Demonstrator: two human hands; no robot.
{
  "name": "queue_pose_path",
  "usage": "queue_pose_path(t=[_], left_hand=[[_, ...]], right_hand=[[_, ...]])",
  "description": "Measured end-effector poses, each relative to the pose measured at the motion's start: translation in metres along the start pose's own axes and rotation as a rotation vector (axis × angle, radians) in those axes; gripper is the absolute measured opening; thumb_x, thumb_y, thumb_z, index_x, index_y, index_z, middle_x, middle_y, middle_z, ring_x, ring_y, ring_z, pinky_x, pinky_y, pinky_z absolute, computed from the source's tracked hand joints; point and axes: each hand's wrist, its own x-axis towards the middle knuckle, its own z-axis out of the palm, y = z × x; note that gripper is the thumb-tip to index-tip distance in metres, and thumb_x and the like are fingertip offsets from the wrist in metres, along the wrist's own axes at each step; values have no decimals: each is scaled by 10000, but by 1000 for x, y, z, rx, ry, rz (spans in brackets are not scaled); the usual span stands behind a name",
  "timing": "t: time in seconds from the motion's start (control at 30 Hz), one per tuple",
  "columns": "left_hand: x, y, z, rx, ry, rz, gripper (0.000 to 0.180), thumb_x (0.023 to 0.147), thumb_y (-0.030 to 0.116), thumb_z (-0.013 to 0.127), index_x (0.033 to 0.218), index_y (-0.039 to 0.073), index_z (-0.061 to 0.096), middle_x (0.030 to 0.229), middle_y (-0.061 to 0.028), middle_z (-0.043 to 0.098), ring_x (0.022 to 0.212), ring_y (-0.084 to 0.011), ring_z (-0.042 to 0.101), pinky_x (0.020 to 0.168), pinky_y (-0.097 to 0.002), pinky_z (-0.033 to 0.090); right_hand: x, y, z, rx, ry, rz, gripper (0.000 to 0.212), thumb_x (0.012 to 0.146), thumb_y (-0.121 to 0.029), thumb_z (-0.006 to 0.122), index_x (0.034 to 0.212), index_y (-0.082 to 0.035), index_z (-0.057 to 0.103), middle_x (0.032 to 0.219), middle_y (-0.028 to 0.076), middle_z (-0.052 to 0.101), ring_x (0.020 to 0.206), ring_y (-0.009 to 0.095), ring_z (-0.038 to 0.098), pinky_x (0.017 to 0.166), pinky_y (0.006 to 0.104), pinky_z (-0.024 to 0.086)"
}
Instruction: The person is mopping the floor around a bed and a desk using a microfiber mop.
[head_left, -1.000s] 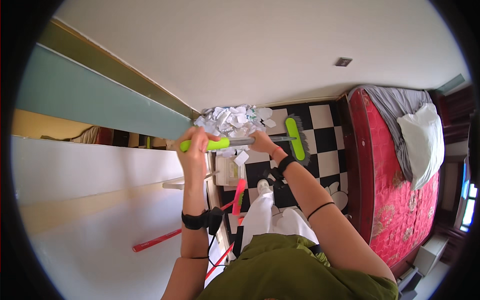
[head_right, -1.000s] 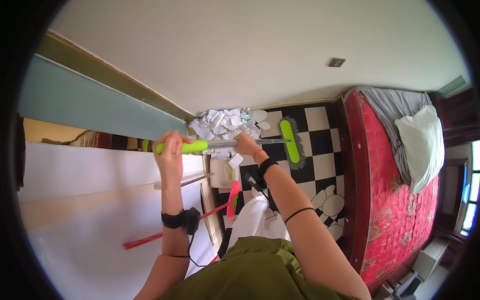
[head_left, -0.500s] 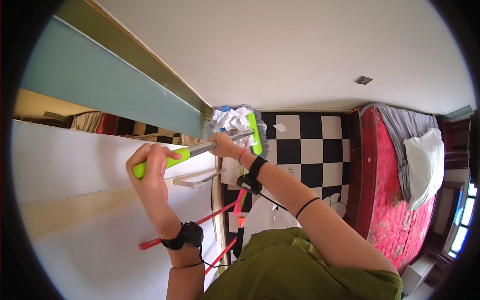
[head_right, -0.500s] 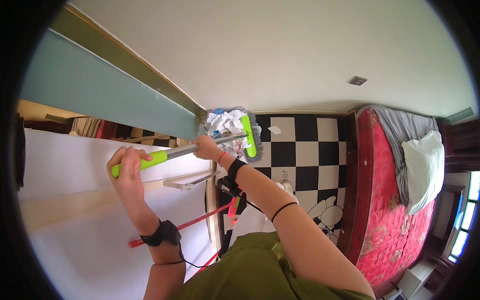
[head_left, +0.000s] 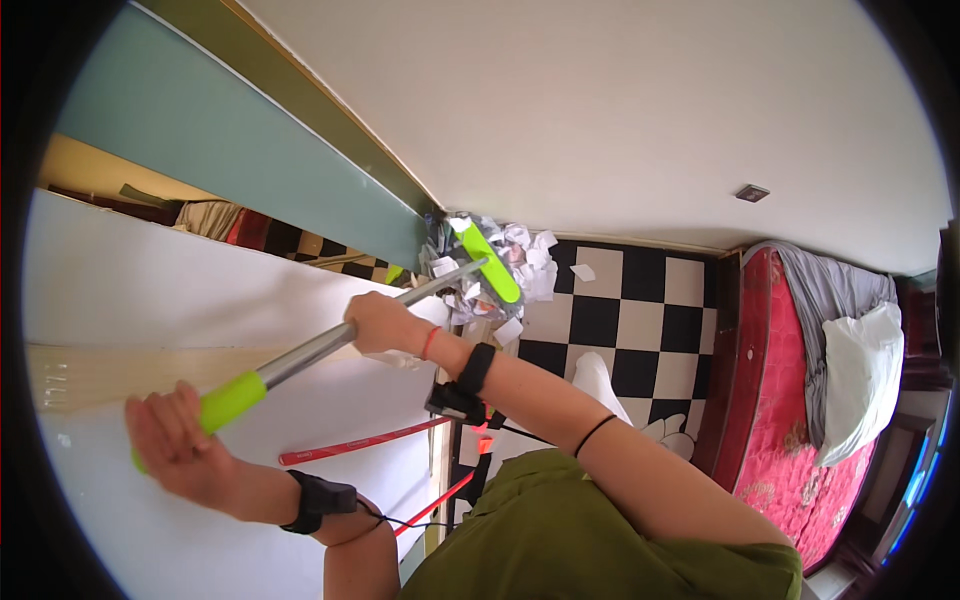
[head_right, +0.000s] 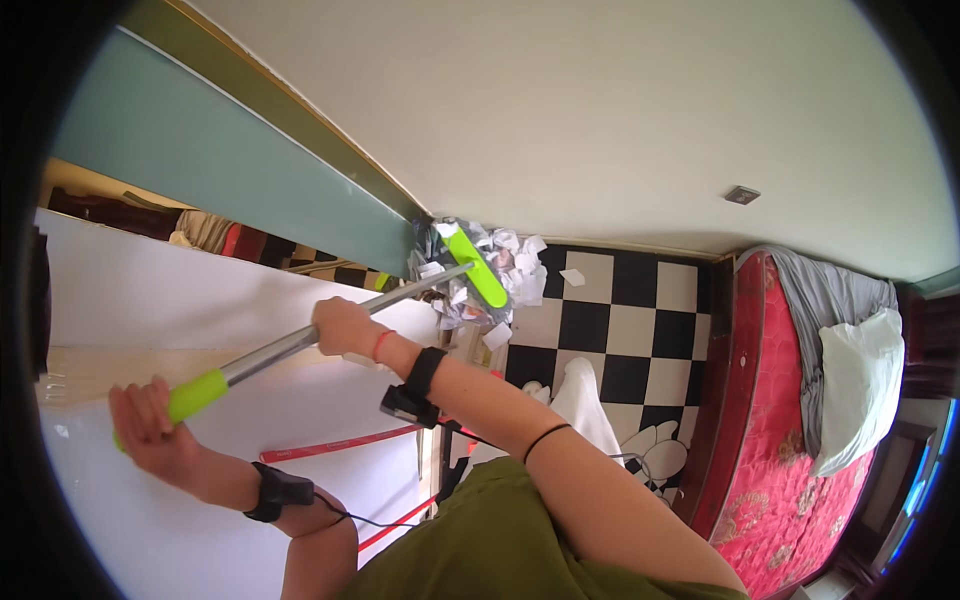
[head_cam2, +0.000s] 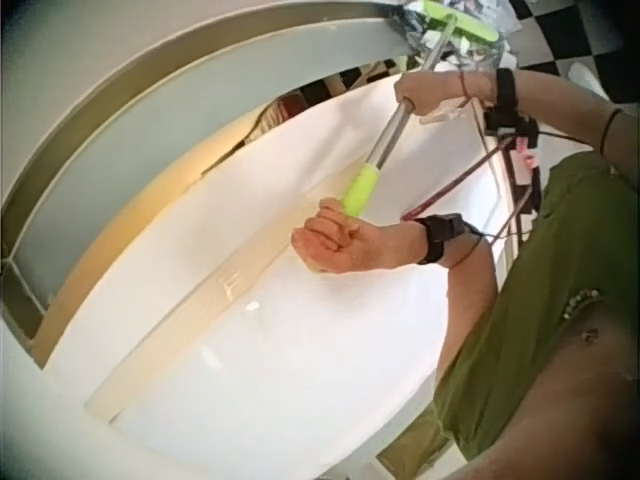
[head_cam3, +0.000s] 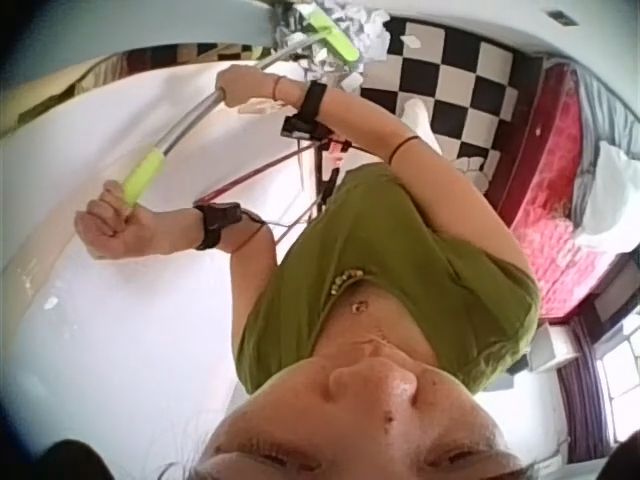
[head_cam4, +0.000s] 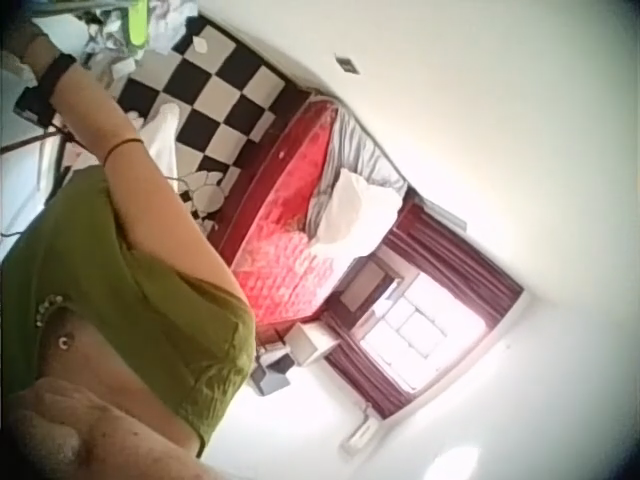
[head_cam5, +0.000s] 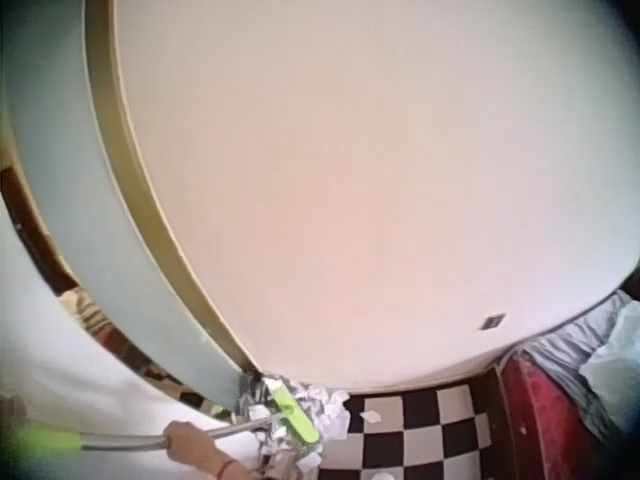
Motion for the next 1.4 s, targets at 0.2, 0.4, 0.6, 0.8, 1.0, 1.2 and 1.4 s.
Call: queue_pose_path(t=[0.2, 0.4, 0.6, 0.8, 1.0, 1.2, 1.4], left_hand=[[-26, -21, -15, -18, -387, -146, 322, 932, 143, 392, 628, 146, 287, 477, 58, 216, 420, -49, 187, 570, -252, 267], [-86, -89, 9, -124, -508, -374, 301, 887, 115, 402, 599, 144, 316, 427, 39, 286, 340, -105, 299, 511, -290, 348], [-163, -159, 36, 339, -684, -466, 313, 893, 70, 457, 584, 68, 408, 536, -5, 431, 525, -101, 494, 487, -215, 315], [-159, -156, 55, 326, -638, -565, 363, 892, 73, 468, 543, 72, 371, 537, -4, 434, 545, -82, 487, 464, -206, 278], [-125, -89, 74, 423, -745, -327, 315, 855, 42, 499, 564, 51, 378, 532, -43, 491, 505, -114, 522, 440, -224, 284], [-97, 3, 72, 84, -864, 166, 184, 862, 64, 444, 694, 101, 379, 495, 12, 370, 396, -84, 295, 488, -262, 246], [-106, 16, 79, -103, -885, 82, 182, 881, 43, 413, 706, 84, 384, 439, 8, 387, 343, -79, 321, 481, -263, 266]], right_hand=[[-58, 36, -26, -116, -93, 66, 94, 590, -114, 588, 638, -41, 622, 705, 178, 615, 701, 359, 611, 649, 430, 496], [-145, 129, -64, -185, -4, 117, 148, 596, -166, 604, 649, -28, 608, 700, 176, 603, 691, 359, 597, 646, 434, 482], [-204, 235, -97, -256, -65, 321, 121, 588, -152, 599, 638, -47, 630, 687, 181, 603, 676, 372, 591, 636, 434, 479], [-184, 246, -80, -211, -105, 291, 190, 605, -187, 610, 706, -29, 640, 705, 178, 608, 707, 361, 592, 664, 423, 474], [-118, 186, -54, 45, 5, 121, 232, 585, -178, 641, 775, -45, 629, 787, 181, 602, 803, 358, 574, 733, 425, 456], [-106, 56, -63, 148, 197, -138, 128, 557, -66, 615, 660, -22, 554, 642, 181, 556, 672, 374, 563, 614, 420, 451], [-148, 55, -86, 87, 201, -73, 117, 556, -59, 600, 654, -23, 547, 628, 172, 543, 693, 381, 546, 627, 436, 443]])
